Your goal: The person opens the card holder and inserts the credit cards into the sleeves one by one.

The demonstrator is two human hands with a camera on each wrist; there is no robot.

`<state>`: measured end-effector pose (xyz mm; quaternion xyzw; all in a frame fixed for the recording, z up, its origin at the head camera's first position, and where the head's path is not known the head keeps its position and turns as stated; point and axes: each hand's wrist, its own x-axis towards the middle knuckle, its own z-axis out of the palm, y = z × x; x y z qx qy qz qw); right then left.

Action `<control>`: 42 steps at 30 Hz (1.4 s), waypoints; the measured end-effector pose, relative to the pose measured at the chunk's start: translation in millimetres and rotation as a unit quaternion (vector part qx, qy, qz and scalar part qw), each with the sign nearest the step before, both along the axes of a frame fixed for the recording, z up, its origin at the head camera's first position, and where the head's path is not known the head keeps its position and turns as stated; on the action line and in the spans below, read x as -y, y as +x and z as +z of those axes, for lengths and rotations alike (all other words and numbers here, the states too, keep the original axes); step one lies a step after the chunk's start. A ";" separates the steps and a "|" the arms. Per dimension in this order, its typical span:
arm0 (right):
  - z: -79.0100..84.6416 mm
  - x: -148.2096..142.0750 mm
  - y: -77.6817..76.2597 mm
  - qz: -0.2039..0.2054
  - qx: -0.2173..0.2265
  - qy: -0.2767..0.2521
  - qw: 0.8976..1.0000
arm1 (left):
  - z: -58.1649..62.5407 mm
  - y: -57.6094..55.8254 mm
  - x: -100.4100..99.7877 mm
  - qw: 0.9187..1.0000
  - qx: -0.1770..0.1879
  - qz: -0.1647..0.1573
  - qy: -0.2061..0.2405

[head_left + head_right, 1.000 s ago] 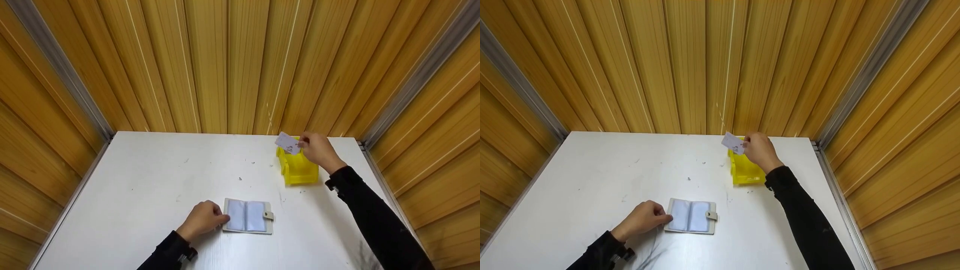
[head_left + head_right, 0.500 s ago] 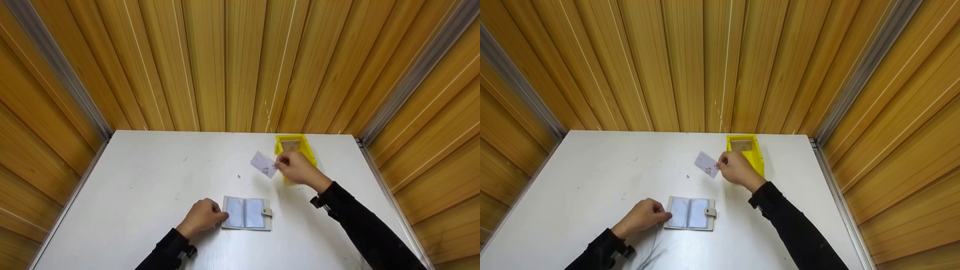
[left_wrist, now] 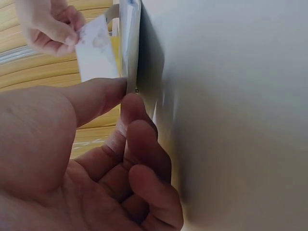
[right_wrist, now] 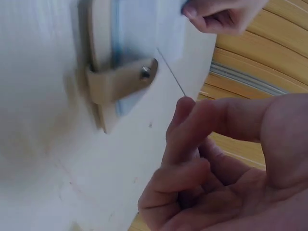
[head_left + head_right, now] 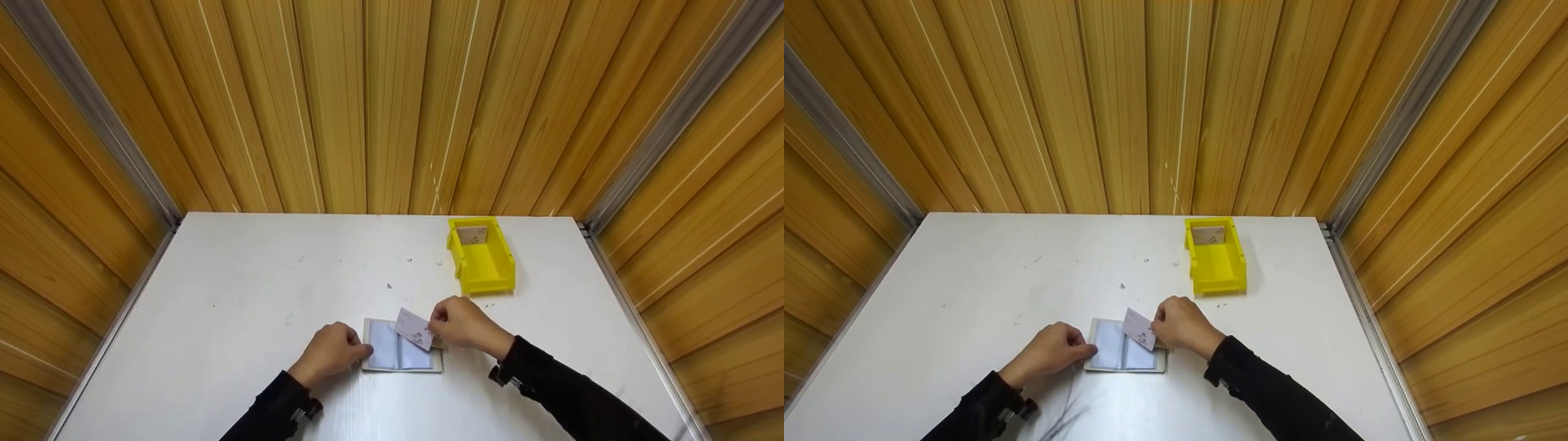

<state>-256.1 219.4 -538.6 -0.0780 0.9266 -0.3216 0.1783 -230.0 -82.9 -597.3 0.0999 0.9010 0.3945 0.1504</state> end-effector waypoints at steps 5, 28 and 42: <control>-9.5 -2.0 5.9 0.001 0.017 0.022 1.000 | 0.9 1.1 -0.3 1.000 -0.009 0.000 0.003; -23.1 3.3 18.4 0.054 0.069 -0.020 0.996 | 0.4 1.1 -2.2 1.000 -0.012 -0.001 -0.002; -22.3 10.6 18.9 0.063 0.061 -0.018 0.996 | 0.9 -0.8 -3.9 1.000 -0.013 0.005 -0.008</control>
